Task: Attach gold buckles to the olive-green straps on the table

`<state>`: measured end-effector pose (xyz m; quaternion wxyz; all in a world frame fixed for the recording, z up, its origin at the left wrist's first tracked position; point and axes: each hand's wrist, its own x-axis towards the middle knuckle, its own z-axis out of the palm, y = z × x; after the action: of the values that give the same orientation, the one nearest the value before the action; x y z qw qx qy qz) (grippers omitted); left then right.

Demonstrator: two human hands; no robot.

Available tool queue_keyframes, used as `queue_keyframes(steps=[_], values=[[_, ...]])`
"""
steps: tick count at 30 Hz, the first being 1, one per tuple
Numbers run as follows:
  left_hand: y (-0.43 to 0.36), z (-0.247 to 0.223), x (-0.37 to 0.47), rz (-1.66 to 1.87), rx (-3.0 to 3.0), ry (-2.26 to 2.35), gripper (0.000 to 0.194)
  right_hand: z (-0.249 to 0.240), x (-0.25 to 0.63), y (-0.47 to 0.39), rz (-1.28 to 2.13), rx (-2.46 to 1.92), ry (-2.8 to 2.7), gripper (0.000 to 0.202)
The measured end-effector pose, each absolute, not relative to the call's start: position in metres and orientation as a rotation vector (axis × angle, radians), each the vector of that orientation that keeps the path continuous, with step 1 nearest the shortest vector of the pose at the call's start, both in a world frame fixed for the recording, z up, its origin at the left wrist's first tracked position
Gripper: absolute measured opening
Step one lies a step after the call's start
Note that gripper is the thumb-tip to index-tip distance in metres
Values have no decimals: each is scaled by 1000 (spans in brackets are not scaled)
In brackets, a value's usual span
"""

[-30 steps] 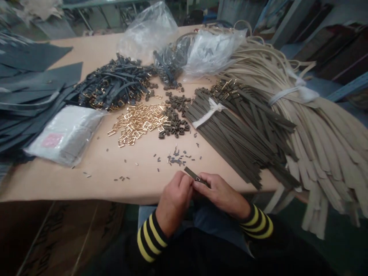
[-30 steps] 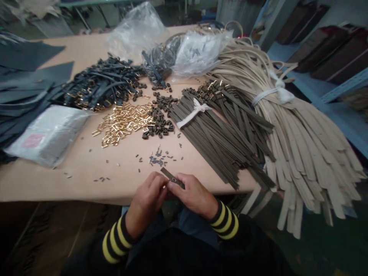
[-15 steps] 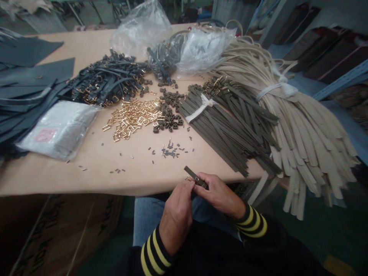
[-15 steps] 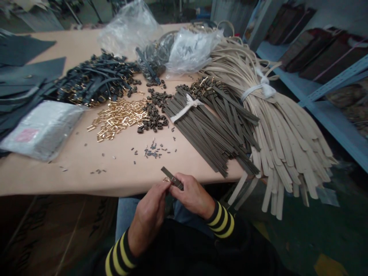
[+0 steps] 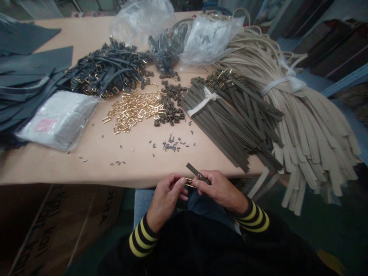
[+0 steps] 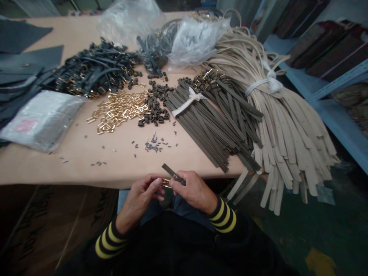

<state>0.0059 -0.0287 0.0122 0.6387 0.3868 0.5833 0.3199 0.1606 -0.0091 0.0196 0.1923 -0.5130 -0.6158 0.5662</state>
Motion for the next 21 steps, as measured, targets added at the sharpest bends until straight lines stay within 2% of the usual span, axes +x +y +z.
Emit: queue_keyframes(steps=[11, 21], values=[[-33, 12, 2, 761, 618, 1198, 26, 16, 167, -17, 1691, -1380, -1672, 18], [-39, 5, 1, 708, 576, 1107, 26, 7, 182, -30, 2016, -1234, -1536, 23]])
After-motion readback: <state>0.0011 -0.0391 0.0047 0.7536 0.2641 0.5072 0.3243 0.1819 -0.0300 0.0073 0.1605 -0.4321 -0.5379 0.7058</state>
